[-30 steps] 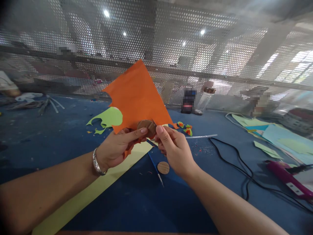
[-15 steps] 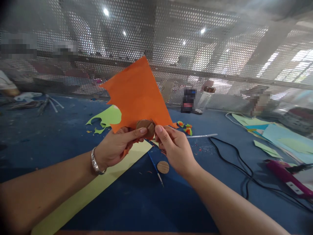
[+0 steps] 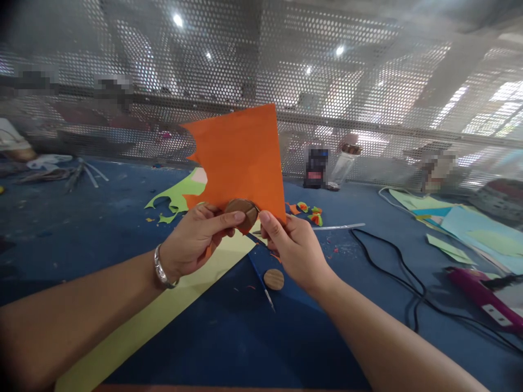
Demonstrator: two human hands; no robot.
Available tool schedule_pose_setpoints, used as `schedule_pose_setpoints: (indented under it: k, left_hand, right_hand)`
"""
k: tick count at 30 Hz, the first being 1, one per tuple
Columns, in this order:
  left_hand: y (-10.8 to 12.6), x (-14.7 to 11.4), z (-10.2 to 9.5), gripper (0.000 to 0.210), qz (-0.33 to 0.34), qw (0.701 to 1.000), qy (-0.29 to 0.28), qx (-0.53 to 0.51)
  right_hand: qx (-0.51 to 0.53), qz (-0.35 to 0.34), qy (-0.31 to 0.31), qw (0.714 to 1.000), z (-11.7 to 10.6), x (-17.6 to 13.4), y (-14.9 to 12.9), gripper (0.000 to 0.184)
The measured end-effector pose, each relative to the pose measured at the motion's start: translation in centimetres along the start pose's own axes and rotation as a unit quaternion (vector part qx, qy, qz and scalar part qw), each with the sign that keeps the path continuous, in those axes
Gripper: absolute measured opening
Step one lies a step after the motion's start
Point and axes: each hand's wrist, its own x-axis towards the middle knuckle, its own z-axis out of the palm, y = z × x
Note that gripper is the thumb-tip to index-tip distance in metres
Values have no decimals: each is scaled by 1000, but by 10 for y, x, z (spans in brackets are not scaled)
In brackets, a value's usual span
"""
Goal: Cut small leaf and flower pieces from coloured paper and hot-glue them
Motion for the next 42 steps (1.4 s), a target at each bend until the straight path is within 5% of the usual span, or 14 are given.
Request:
schedule_pose_setpoints:
  k: [14, 21, 36, 42]
  left_hand:
    - [-7, 11, -11, 21, 40, 994, 96, 29]
    - [-14, 14, -23, 38, 103, 978, 127, 126]
    - [-17, 14, -22, 22, 110, 983, 81, 125]
    - [-16, 10, -17, 20, 56, 991, 38, 113]
  right_hand:
    - [45, 55, -31, 997, 4, 3, 2, 52]
    - [57, 80, -30, 995, 4, 3, 1, 54]
    - [21, 88, -32, 995, 3, 4, -1, 56]
    - [31, 91, -33, 995, 2, 4, 1, 56]
